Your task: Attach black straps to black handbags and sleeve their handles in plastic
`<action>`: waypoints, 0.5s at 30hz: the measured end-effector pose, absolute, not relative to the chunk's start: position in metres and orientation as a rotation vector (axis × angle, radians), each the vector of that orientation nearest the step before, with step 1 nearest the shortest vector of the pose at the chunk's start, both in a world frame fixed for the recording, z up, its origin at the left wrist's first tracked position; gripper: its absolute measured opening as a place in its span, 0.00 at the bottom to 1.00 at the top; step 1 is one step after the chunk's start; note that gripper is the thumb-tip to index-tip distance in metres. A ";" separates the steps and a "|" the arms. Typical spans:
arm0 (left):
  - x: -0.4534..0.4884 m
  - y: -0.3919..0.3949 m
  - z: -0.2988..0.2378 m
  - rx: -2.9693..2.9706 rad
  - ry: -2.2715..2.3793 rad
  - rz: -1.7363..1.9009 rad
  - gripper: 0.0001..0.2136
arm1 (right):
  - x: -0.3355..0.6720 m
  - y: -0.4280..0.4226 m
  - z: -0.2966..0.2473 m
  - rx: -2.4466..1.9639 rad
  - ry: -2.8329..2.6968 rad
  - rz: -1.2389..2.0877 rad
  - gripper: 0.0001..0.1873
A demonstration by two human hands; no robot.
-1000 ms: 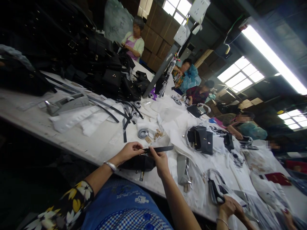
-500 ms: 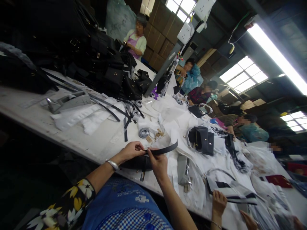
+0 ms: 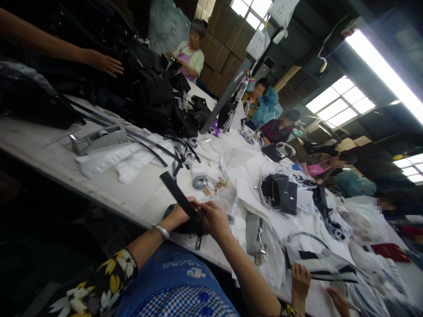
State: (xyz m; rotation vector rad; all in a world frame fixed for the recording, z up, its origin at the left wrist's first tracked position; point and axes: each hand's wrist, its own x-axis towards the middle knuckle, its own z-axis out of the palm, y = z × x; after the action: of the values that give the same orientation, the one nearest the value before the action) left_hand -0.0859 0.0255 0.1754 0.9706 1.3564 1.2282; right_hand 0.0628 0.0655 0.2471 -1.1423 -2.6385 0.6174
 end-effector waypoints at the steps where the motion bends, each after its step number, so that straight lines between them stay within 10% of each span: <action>1: -0.087 0.025 0.176 0.973 1.333 1.227 0.11 | 0.062 0.071 0.255 -1.126 -2.562 0.716 0.17; 9: -0.106 0.019 0.191 0.976 1.191 1.206 0.16 | 0.061 0.119 0.355 -0.825 -1.866 1.736 0.14; 15: -0.114 0.009 0.187 1.207 1.120 1.225 0.20 | 0.066 0.131 0.386 -0.880 -2.028 1.271 0.15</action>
State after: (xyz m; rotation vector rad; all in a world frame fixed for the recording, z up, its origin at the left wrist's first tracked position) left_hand -0.1142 0.0086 0.1867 1.2069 1.1197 1.2250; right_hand 0.0664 0.1314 0.3858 -0.8803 -2.0280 1.2712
